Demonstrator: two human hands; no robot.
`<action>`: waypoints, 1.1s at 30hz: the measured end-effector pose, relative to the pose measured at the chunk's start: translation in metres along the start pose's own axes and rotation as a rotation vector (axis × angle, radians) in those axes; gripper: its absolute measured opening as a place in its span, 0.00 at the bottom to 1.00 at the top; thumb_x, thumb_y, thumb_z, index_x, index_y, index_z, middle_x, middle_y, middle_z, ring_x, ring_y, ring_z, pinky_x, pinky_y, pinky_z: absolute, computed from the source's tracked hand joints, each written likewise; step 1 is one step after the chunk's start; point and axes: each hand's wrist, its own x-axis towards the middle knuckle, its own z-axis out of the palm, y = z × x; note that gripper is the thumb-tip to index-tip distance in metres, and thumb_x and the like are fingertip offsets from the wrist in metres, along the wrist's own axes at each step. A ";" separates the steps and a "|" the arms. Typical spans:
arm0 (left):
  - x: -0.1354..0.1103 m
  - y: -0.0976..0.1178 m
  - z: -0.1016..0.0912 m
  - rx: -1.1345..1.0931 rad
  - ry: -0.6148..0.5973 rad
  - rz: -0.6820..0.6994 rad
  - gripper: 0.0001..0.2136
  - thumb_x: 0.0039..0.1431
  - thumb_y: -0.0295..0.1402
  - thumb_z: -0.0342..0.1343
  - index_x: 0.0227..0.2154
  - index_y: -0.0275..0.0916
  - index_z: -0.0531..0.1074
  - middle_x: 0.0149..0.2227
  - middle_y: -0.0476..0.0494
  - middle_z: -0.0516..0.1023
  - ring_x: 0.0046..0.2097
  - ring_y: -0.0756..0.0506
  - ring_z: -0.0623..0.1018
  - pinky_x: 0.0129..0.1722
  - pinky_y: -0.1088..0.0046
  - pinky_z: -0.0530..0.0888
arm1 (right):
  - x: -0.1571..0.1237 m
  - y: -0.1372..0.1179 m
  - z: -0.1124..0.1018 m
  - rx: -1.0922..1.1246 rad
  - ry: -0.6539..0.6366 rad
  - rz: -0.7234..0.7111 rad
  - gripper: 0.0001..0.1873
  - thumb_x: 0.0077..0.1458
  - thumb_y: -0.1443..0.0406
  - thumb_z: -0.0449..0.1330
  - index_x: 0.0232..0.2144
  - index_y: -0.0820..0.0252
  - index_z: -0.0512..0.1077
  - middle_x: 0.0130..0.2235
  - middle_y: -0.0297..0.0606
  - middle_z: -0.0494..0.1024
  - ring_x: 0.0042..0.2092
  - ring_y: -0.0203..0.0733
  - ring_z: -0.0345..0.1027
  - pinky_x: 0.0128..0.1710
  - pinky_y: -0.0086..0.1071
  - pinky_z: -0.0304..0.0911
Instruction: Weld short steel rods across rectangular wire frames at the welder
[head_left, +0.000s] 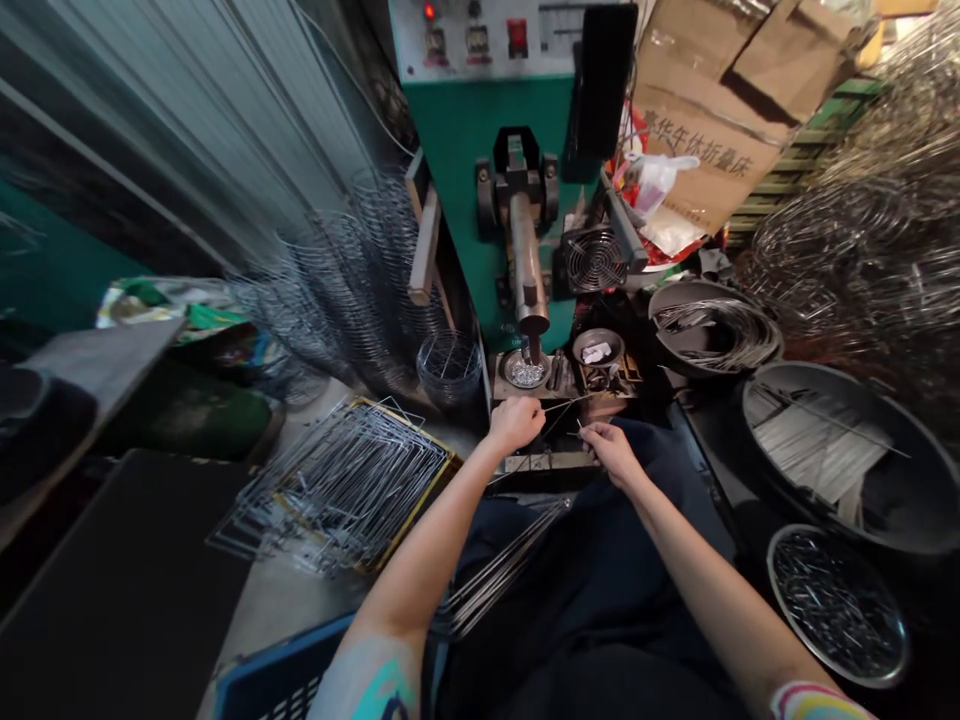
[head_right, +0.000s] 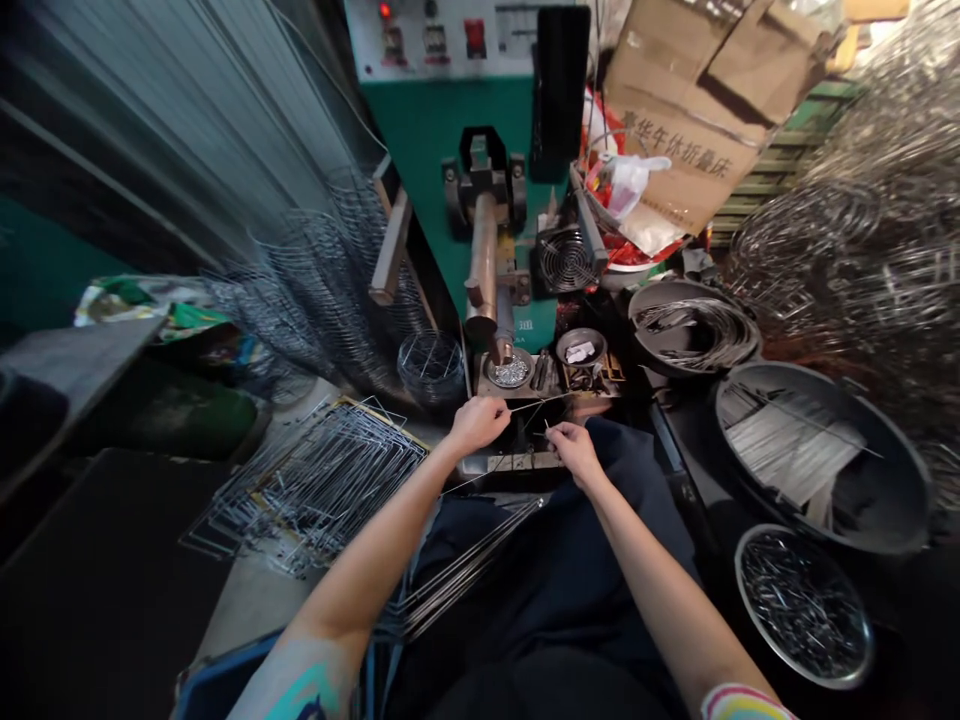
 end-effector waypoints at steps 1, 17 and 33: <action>-0.008 -0.003 0.000 0.004 0.002 -0.011 0.14 0.61 0.37 0.49 0.31 0.40 0.80 0.33 0.37 0.81 0.37 0.38 0.79 0.34 0.68 0.67 | 0.003 0.000 0.003 -0.002 0.004 -0.007 0.16 0.42 0.53 0.61 0.23 0.59 0.66 0.18 0.28 0.67 0.17 0.28 0.54 0.14 0.21 0.48; -0.054 -0.013 -0.010 0.015 0.089 -0.030 0.13 0.62 0.39 0.49 0.28 0.43 0.76 0.27 0.45 0.80 0.31 0.44 0.77 0.27 0.71 0.57 | 0.027 -0.021 -0.002 -0.352 0.141 -0.350 0.12 0.49 0.57 0.58 0.20 0.58 0.69 0.20 0.33 0.71 0.24 0.36 0.62 0.27 0.29 0.56; -0.089 -0.014 -0.018 -0.414 0.432 0.022 0.12 0.64 0.35 0.51 0.26 0.39 0.72 0.23 0.49 0.73 0.26 0.50 0.71 0.30 0.76 0.64 | 0.002 -0.047 0.044 0.540 -0.020 0.010 0.14 0.44 0.60 0.69 0.29 0.60 0.70 0.31 0.40 0.81 0.29 0.37 0.76 0.23 0.23 0.69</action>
